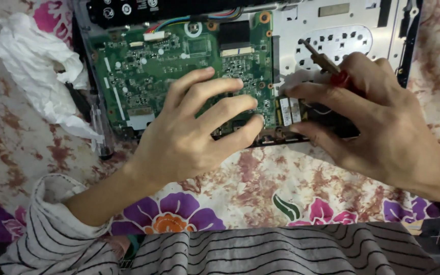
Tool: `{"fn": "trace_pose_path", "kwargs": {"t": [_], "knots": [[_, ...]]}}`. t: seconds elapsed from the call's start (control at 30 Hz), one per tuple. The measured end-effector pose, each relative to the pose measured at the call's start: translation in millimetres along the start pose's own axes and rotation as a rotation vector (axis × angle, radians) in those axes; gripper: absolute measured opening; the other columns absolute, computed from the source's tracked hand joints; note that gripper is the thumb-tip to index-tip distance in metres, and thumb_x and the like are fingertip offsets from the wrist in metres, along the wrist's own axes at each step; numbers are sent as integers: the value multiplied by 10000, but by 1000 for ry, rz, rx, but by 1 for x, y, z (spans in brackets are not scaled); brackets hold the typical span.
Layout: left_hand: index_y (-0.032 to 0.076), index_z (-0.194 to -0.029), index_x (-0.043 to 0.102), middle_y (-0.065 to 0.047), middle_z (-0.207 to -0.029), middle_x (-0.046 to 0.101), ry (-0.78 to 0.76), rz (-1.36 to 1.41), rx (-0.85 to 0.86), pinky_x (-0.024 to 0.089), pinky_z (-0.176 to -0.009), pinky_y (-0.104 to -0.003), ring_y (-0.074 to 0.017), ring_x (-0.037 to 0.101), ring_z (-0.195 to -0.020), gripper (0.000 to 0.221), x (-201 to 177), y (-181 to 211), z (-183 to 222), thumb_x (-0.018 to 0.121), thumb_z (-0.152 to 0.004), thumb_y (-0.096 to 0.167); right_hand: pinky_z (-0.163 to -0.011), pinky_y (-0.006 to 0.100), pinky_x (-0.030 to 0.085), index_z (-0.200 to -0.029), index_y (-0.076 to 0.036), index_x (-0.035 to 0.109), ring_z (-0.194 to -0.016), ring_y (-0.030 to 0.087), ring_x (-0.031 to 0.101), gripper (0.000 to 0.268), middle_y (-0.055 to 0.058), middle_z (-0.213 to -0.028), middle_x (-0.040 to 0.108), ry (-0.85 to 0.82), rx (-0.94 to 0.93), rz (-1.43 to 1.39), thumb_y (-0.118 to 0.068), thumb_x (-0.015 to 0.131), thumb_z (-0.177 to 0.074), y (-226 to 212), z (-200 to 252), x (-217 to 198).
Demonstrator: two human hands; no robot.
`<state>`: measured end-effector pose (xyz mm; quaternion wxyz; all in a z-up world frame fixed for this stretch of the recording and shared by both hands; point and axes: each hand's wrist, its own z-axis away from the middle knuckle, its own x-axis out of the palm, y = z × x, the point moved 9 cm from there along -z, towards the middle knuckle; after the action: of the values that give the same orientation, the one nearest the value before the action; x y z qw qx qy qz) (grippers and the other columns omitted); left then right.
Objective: Using a precision screwdriver to fasten or remove screws on a laptop motherboard and adjusting internal hardware components.
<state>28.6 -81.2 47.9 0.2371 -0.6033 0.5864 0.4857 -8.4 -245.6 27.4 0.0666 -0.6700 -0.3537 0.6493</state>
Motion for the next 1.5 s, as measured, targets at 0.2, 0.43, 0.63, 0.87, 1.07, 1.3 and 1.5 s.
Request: {"fn": "trace_pose_path", "kwargs": {"t": [0.2,0.43,0.63,0.87,1.07,1.3,1.5], "knots": [[130,-1096,732,-52,-1212,634,-42,17,-21,453,-1094,-560,-324,588,-1207,158,1,0,-3,865,-1024,85,-773,419,440,-1327,1,710,-863,271,496,467,125,-979,590,34,7,-29,-243,856,-956,3,0,-1],[116,-1087,728,-63,-1196,642,-43,28,-31,465,-1088,-566,-323,577,-1206,138,1,0,-5,848,-1029,78,-772,407,358,-1354,-10,708,-869,263,487,483,109,-986,562,10,-6,-48,-243,843,-953,3,-1,-1],[103,-1083,725,-65,-1181,645,-39,37,-35,476,-1077,-584,-325,577,-1196,131,1,0,-5,841,-1028,74,-792,406,375,-1315,0,717,-904,261,523,467,114,-1069,667,41,-10,-51,-248,859,-945,1,-1,-2],[86,-1061,726,-74,-1182,641,-20,47,-40,495,-1085,-594,-335,588,-1192,118,0,1,-4,837,-1031,61,-792,411,403,-1352,-53,722,-906,252,500,511,142,-1225,742,90,3,24,-326,872,-946,6,8,5],[57,-1060,725,-88,-1190,642,-23,57,-33,523,-1100,-593,-338,587,-1200,123,1,1,-2,844,-1027,51,-839,415,366,-1307,-41,771,-883,265,482,483,90,-1029,654,107,13,25,-334,900,-945,3,6,4],[31,-1044,706,-103,-1154,683,-10,78,-9,559,-1057,-550,-328,634,-1159,159,-1,3,-5,840,-1002,-45,-871,421,334,-1322,-64,768,-894,253,510,478,101,-1081,730,114,17,10,-316,895,-936,6,9,9],[50,-1061,698,-87,-1161,685,1,-7,30,600,-1028,-488,-296,632,-1140,179,-1,5,-4,828,-1005,-60,-843,409,323,-1298,-20,781,-848,242,474,499,76,-970,675,142,23,0,-301,931,-913,6,11,10]]}}
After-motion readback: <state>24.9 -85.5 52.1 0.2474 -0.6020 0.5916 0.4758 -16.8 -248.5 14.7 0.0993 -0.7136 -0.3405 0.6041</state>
